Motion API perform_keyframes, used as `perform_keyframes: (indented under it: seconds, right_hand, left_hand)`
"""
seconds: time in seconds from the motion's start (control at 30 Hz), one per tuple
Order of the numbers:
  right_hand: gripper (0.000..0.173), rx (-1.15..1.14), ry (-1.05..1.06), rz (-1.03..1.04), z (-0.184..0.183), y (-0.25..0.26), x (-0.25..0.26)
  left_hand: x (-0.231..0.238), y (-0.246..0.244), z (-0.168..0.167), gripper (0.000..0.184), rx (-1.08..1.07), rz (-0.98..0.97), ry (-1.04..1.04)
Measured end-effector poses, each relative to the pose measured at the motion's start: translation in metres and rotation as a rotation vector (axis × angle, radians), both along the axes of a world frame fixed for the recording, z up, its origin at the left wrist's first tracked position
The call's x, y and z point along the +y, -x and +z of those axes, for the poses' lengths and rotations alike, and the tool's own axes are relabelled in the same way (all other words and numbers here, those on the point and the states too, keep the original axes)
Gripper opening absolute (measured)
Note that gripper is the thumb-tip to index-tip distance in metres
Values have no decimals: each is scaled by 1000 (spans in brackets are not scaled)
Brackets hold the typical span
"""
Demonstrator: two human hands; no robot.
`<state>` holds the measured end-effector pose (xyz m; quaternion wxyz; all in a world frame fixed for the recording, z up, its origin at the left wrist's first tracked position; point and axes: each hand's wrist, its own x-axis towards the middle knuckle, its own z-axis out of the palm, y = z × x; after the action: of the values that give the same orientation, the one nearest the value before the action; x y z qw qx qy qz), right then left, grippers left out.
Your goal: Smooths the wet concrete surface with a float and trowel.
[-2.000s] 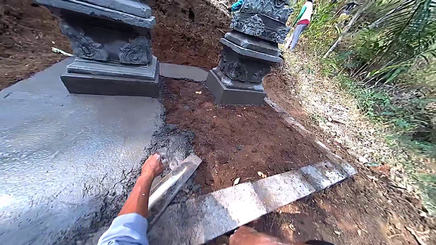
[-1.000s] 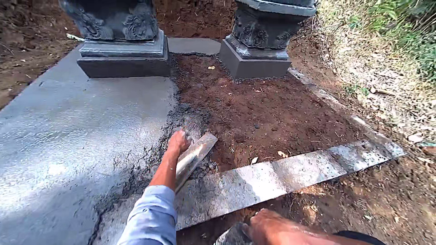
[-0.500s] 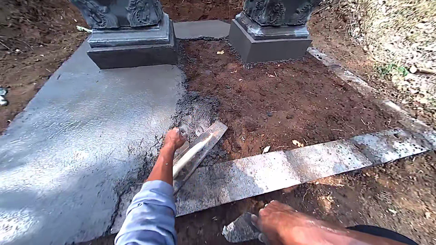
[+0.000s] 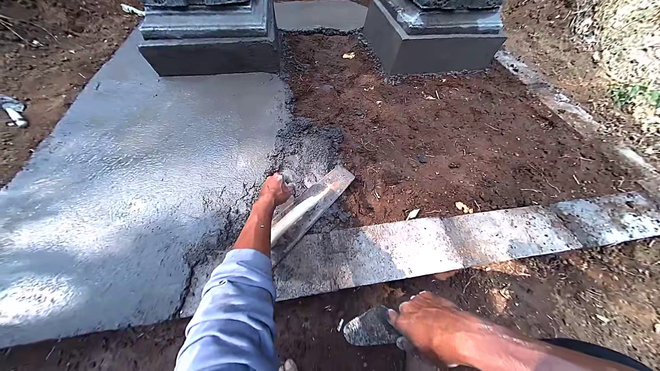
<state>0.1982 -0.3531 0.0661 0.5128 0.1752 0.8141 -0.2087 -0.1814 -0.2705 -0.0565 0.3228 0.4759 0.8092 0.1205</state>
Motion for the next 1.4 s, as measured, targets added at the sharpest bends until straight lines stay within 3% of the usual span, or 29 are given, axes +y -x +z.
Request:
perform_keyframes:
  seconds: [1.4]
  right_hand:
    - [42, -21, -8, 25, 1, 2, 1]
  left_hand:
    - [-3, -1, 21, 37, -52, 24, 74]
